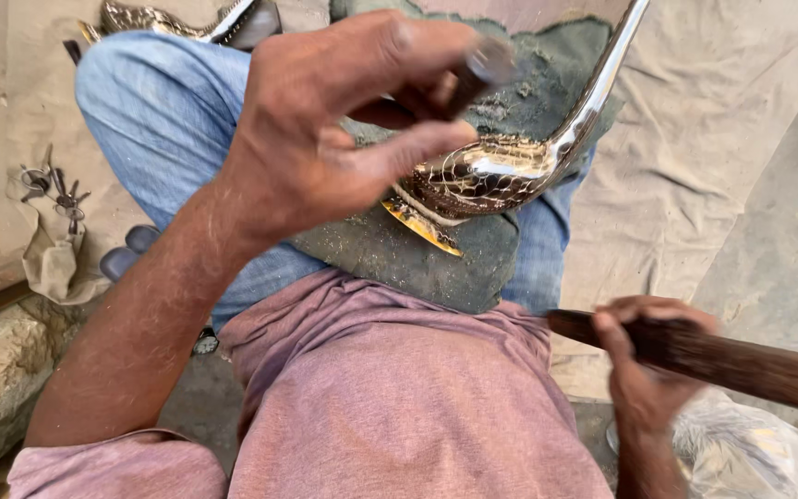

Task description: The person sits cross-legged and uses a wooden mallet to strike a chisel held against a silver-colored metal object with a gold base. The object is secured on a cushioned block on the lap. The person repeatedly hammers the chisel to shape or emboss the metal surface.

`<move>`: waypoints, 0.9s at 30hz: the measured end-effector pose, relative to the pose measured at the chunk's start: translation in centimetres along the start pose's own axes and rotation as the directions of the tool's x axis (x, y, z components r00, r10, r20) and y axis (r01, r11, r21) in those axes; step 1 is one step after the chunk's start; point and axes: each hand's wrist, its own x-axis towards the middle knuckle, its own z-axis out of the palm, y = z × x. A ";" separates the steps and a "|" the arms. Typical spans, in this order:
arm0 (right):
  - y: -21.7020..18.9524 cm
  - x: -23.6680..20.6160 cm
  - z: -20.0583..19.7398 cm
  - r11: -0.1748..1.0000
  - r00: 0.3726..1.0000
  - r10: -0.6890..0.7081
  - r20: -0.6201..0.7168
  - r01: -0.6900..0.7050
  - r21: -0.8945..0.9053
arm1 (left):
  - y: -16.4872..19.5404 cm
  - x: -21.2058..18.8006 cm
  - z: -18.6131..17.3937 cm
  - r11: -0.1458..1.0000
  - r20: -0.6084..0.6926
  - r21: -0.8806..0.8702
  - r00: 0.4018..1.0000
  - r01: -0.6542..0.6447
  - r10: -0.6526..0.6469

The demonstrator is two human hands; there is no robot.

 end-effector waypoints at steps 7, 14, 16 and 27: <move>2.8 1.3 -0.2 0.887 0.918 0.397 -0.005 -0.385 -0.256 | -2.7 -1.3 4.0 0.978 -0.007 -0.073 0.980 0.196 -0.197; -2.9 5.2 -0.5 0.997 0.996 0.072 0.043 -0.071 -0.033 | -2.5 0.5 5.3 0.982 0.039 -0.039 0.982 0.185 -0.183; -4.8 6.6 -0.5 0.989 0.983 0.139 0.116 -0.133 -0.059 | -2.6 0.8 5.3 0.967 0.055 -0.066 0.968 0.247 -0.243; -4.8 13.6 -7.6 0.682 0.936 0.325 0.134 -0.135 -0.718 | -2.6 0.5 5.9 0.976 0.057 -0.106 0.981 0.192 -0.187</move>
